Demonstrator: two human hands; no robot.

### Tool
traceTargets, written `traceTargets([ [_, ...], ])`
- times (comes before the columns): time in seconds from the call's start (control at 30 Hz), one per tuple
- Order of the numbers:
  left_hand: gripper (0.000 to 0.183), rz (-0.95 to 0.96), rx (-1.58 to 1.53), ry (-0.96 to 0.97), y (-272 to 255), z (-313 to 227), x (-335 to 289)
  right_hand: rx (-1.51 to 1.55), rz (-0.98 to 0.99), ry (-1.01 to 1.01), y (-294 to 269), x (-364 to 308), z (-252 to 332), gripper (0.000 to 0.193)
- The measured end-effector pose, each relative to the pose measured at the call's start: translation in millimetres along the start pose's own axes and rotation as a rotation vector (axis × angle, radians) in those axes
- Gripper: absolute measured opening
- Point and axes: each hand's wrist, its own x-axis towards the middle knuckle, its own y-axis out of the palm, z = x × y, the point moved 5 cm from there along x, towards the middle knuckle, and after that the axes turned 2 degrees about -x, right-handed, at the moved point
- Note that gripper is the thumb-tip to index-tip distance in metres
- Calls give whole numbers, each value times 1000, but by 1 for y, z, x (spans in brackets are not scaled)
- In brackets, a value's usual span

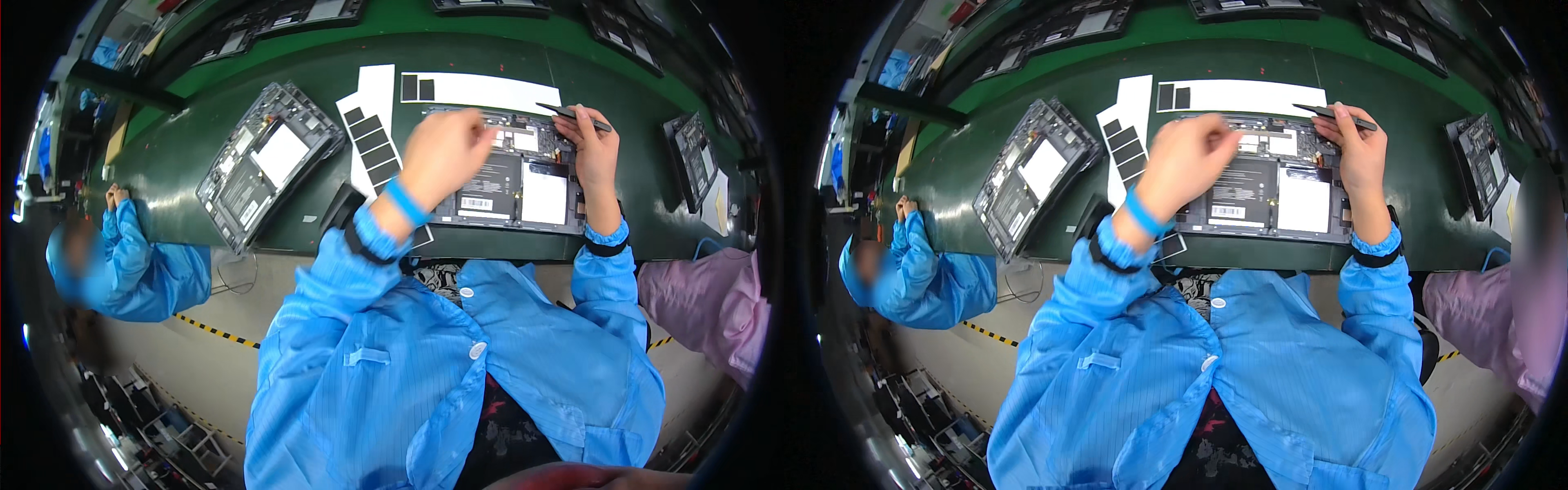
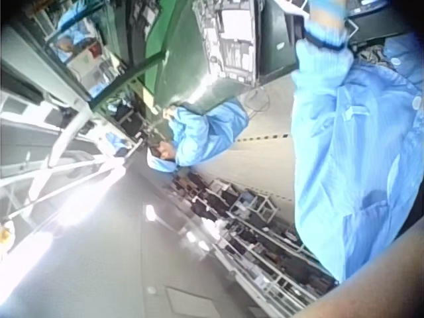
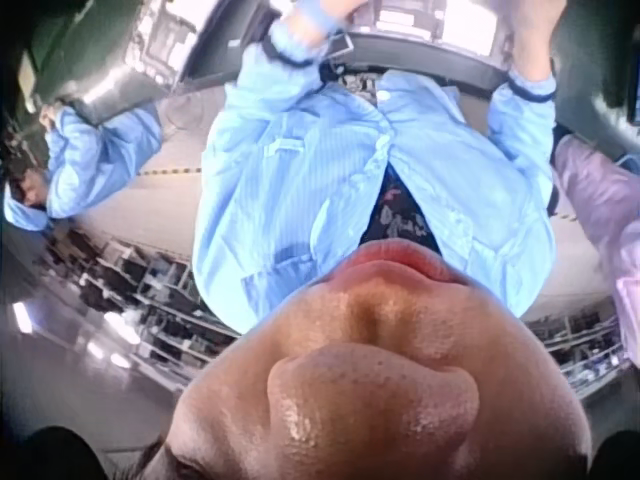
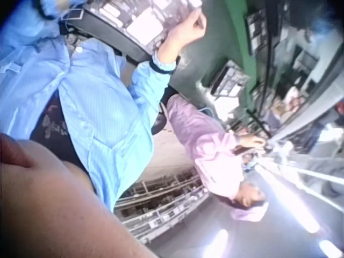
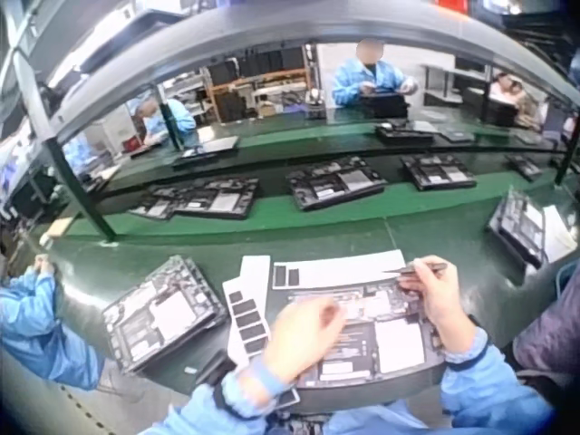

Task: Assembling and inspecting internal components of laptops on a production line.

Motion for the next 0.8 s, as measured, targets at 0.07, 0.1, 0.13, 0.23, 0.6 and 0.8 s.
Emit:
traceTargets([
  [0.07,24,-191,149,9,-38,27,-40,32,9,96,4,-5,3,24],
  [0.1,32,-209,272,-14,-49,41,-57,4,39,161,12,-9,9,25],
  [0.13,40,-234,400,-42,-58,56,-73,8,42,155,25,-11,21,25],
  [0.23,56,-131,478,-30,-52,78,-102,-160,304,107,95,-24,42,24],
  [0.6,73,-135,486,-60,-39,89,-65,-685,407,-219,221,-1,-19,31],
  [0.8,82,-94,506,-67,-41,96,-62,-725,405,-164,226,-1,-18,30],
])
